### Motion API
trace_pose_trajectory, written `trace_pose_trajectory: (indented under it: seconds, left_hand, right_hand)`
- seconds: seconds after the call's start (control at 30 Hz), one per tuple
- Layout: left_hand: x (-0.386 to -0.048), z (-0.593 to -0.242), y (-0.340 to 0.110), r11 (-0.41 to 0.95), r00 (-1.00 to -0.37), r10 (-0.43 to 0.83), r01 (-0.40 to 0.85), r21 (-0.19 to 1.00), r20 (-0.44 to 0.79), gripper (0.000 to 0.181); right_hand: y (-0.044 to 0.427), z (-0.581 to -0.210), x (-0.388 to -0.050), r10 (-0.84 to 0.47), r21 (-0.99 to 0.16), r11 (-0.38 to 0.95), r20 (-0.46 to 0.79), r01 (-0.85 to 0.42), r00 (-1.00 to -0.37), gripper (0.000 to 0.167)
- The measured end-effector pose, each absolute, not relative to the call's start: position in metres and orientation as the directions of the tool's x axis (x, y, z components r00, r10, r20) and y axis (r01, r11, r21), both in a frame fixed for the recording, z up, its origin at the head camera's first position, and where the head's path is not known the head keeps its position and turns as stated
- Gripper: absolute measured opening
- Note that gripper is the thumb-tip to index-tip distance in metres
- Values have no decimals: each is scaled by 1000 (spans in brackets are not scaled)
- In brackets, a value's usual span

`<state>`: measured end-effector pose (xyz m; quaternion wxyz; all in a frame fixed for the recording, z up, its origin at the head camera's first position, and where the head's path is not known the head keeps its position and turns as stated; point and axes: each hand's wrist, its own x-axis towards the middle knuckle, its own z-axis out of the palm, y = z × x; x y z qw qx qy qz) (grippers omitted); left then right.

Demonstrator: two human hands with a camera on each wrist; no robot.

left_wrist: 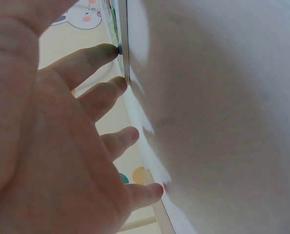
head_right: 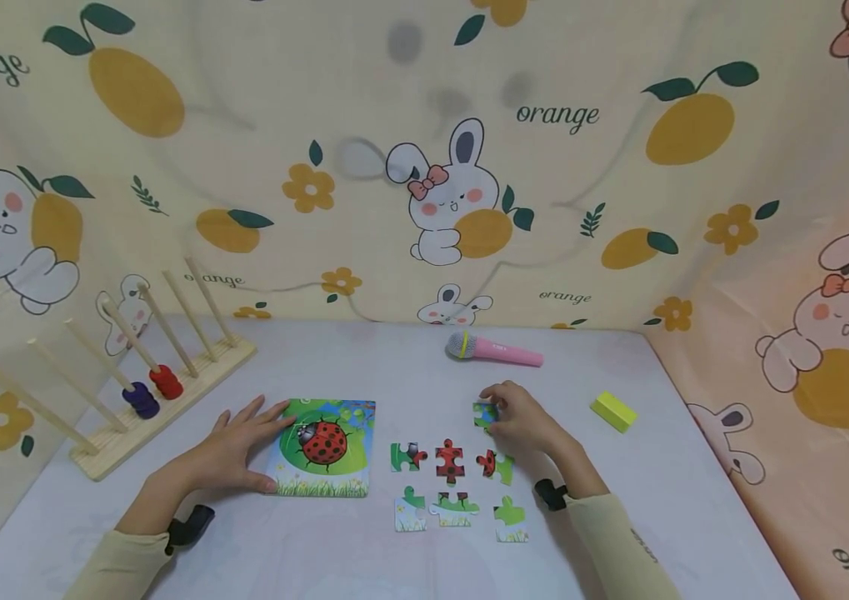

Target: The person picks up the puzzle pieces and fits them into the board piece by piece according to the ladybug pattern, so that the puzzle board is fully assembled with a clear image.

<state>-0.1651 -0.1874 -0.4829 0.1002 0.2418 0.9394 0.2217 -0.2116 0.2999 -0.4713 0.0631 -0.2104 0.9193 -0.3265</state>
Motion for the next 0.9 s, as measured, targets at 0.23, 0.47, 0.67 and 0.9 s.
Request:
trace_pose_trajectory:
  seconds: [0.23,0.47,0.67,0.9]
  left_hand:
    - [-165,-483,-188,783,-862,501,411,466,-81,104]
    - [-165,-482,-188,786,-863,498,411,462,-81,104]
    - [-165,-481,-187,785,-863,498,408,466,-82,104]
    - [-165,-480,-187,786,-863,496,403,469,-90,104]
  right_hand:
    - [296,-473,-216,-420,-565,741,32,-363,-907,47]
    - [293,-469,-215,-382,-536,783,-14,-315,-924,38]
    - [294,-468,-215,-366,-577,761,-5,-296,-931,34]
    - [286,-461,-220,-441,-664,671,2,-331,-898,28]
